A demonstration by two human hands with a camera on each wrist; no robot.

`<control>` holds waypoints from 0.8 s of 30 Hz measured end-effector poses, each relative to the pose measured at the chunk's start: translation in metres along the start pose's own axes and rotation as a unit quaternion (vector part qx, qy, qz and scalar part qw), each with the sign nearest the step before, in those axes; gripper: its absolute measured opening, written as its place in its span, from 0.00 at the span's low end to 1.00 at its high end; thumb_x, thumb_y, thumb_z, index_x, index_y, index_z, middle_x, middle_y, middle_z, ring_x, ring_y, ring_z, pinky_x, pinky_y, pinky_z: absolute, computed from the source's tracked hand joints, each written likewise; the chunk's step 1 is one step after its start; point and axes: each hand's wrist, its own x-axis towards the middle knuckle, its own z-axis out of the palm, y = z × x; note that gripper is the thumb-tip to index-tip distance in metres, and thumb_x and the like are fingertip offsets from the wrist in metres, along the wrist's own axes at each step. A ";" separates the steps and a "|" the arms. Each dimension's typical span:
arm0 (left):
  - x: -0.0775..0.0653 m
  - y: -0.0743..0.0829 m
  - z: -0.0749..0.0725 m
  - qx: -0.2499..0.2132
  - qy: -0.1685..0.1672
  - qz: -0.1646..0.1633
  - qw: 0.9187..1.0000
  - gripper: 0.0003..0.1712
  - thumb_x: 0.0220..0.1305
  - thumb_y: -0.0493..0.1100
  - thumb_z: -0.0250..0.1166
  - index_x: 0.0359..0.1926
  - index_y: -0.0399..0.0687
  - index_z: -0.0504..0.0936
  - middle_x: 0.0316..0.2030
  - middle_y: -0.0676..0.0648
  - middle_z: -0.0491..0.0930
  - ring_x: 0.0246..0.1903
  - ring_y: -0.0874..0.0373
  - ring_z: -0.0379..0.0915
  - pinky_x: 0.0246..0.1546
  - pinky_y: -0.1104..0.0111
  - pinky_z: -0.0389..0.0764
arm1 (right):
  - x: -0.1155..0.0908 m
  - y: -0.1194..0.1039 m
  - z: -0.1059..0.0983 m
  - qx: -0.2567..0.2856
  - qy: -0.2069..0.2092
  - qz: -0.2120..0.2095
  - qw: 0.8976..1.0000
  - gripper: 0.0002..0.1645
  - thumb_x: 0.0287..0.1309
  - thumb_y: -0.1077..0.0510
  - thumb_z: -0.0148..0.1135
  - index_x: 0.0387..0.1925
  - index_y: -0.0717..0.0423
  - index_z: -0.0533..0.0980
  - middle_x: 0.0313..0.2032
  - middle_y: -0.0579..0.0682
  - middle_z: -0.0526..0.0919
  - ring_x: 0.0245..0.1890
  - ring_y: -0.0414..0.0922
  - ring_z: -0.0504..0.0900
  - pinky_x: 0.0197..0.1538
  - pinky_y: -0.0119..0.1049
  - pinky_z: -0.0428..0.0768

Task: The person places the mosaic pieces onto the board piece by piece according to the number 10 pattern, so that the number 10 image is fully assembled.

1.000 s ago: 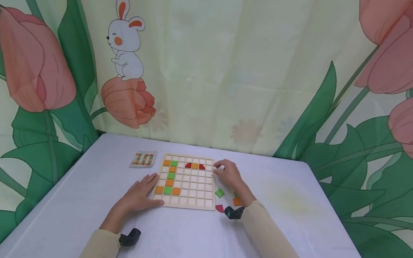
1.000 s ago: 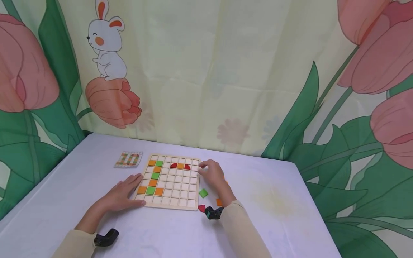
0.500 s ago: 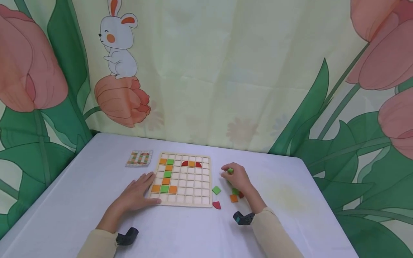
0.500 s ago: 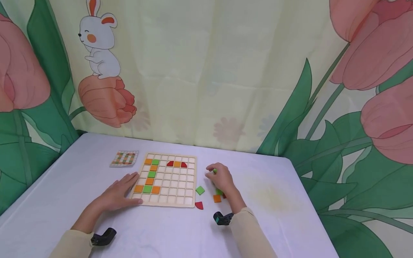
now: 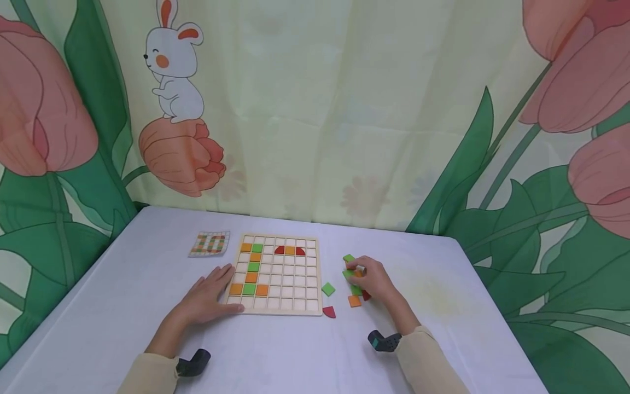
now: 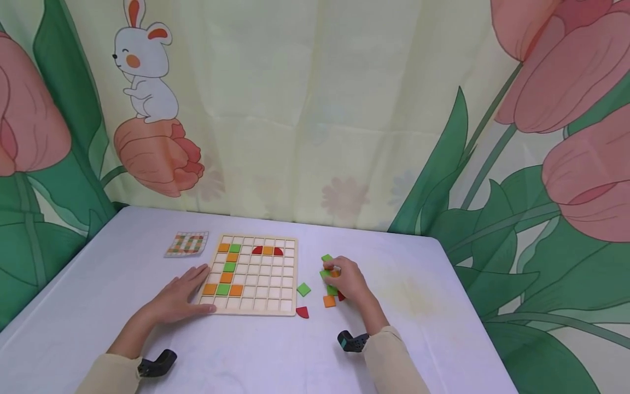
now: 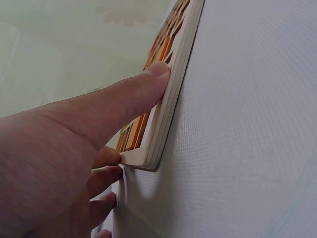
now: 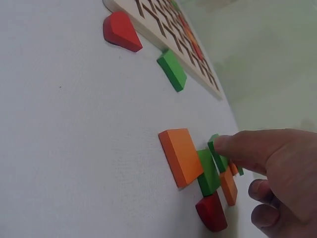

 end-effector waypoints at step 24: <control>0.002 -0.003 0.003 -0.004 0.006 -0.007 1.000 0.62 0.47 0.66 0.71 0.75 0.42 0.53 0.75 0.37 0.49 0.75 0.37 0.39 0.73 0.40 0.42 | 0.005 0.003 0.009 -0.044 -0.004 -0.031 0.999 0.15 0.52 0.60 0.71 0.45 0.49 0.84 0.43 0.46 0.82 0.44 0.45 0.75 0.52 0.41 0.83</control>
